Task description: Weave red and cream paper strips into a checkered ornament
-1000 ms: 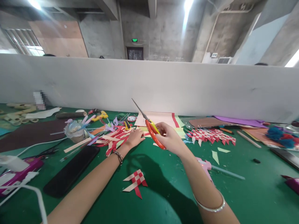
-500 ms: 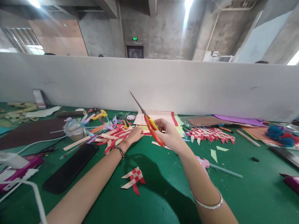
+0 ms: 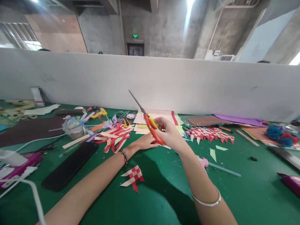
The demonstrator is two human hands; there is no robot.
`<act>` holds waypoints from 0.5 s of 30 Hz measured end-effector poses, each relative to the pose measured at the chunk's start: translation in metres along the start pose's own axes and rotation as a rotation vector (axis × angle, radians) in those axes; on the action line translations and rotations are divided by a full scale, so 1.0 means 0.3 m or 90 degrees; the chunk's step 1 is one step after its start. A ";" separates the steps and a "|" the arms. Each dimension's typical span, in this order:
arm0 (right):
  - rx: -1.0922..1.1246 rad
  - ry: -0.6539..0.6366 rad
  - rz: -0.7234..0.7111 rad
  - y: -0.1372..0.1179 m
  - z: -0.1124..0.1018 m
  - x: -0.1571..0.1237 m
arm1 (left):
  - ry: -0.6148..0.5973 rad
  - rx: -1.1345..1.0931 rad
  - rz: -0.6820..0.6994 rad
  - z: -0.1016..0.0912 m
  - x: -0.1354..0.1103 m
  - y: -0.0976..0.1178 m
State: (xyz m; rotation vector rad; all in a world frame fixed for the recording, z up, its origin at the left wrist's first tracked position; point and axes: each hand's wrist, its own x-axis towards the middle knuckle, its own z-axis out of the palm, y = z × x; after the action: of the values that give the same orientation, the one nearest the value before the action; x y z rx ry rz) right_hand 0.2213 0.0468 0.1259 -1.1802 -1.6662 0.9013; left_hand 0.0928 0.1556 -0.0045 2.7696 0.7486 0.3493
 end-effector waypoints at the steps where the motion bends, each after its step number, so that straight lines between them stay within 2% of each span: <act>1: 0.005 -0.002 -0.004 0.002 0.000 0.001 | 0.000 -0.004 0.007 0.006 0.001 0.003; 5: 0.019 -0.001 -0.012 0.006 0.002 0.003 | 0.001 -0.006 0.008 0.011 -0.004 0.001; 8: 0.017 0.002 -0.016 0.006 0.002 -0.002 | -0.001 0.005 0.009 -0.009 -0.035 -0.014; 15: 0.005 0.003 -0.002 0.005 -0.003 -0.013 | -0.015 0.072 -0.002 -0.088 -0.203 -0.096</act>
State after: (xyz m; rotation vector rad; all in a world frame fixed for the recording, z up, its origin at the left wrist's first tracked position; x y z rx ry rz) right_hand 0.2234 0.0436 0.1239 -1.1735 -1.6590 0.9004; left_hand 0.0206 0.1529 0.0017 2.8728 0.7905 0.2815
